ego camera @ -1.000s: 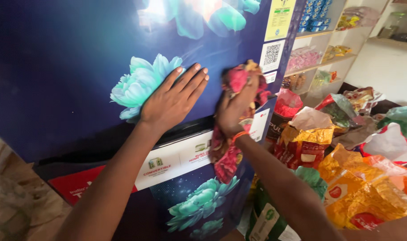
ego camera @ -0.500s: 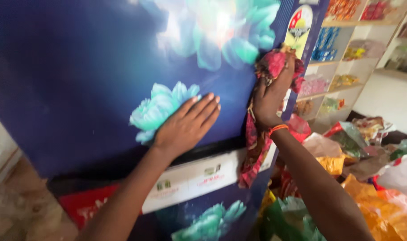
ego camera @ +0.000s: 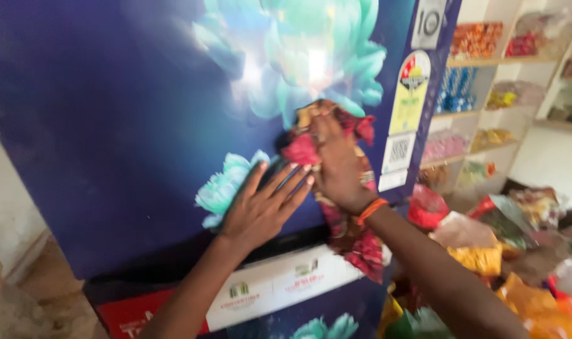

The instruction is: The person wipes the front surface of a large blue refrigerator with a floral-patterned cloth. They use their right hand to rub the cloth across the surface while their left hand stabilizes the appliance. The action is repetitive and covers various sections of the refrigerator door.

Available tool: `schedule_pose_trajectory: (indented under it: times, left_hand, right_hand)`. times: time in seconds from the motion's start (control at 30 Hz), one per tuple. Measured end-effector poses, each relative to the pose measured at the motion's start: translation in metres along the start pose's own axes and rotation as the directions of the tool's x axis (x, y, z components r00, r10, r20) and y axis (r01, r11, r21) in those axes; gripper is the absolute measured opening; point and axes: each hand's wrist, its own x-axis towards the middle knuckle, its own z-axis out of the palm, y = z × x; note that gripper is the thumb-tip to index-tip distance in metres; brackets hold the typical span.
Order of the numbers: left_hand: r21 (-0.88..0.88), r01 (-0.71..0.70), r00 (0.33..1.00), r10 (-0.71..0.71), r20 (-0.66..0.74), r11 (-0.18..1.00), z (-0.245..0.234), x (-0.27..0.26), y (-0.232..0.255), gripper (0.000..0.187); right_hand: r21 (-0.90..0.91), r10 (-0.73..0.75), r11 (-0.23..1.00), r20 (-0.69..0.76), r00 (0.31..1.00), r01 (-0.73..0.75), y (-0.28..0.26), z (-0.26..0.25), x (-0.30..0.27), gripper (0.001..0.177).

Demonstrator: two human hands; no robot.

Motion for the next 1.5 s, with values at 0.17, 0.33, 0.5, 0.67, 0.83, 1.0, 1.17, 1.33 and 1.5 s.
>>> schedule_pose_trajectory:
  times: [0.17, 0.33, 0.5, 0.67, 0.83, 1.0, 1.17, 1.33, 1.5]
  left_hand:
    - [0.023, 0.021, 0.998, -0.019, -0.055, 1.000, -0.021, 0.022, -0.016, 0.054]
    - [0.129, 0.150, 0.989, -0.148, -0.025, 0.980, -0.026, 0.032, -0.043, 0.057]
    - [0.086, 0.160, 0.986, -0.155, -0.059, 0.983, -0.014, 0.030, -0.042, 0.062]
    - [0.062, 0.223, 0.971, -0.216, -0.106, 0.973, -0.016, 0.025, -0.040, 0.060]
    - [0.024, 0.223, 0.966, -0.218, -0.136, 0.975, -0.019, 0.025, -0.041, 0.059]
    - [0.015, 0.233, 0.962, -0.229, -0.152, 0.972, -0.018, 0.024, -0.043, 0.057]
    - [-0.103, 0.256, 0.931, -0.274, -0.239, 0.961, -0.011, 0.020, -0.043, 0.059]
    - [-0.243, 0.255, 0.892, -0.325, -0.316, 0.936, -0.011, 0.013, -0.046, 0.060]
    - [-0.177, 0.305, 0.914, -0.340, -0.220, 0.936, -0.016, 0.016, -0.043, 0.054]
  right_hand:
    - [-0.098, 0.136, 0.982, -0.203, 0.970, -0.159, 0.070, -0.034, 0.063, 0.069]
    - [-0.156, 0.140, 0.969, -0.292, 0.946, -0.192, 0.064, -0.031, 0.065, 0.063]
    - [-0.030, -0.038, 0.999, -0.130, 0.991, 0.035, 0.023, -0.003, 0.014, 0.069]
    - [-0.140, -0.416, 0.871, 0.297, 0.860, 0.470, 0.022, -0.010, 0.007, 0.037]
    - [-0.177, -0.342, 0.905, 0.239, 0.909, 0.387, 0.036, -0.037, 0.067, 0.053]
    - [-0.145, -0.107, 0.985, -0.123, 0.987, 0.089, 0.002, -0.015, 0.063, 0.058]
    - [-0.081, -0.071, 0.994, 0.033, 0.997, 0.074, -0.046, 0.031, -0.002, 0.061]
    - [-0.036, -0.379, 0.917, 0.231, 0.896, 0.397, -0.021, 0.018, -0.017, 0.031]
    - [-0.162, -0.292, 0.868, 0.599, 0.746, 0.470, 0.026, -0.014, 0.043, 0.061]
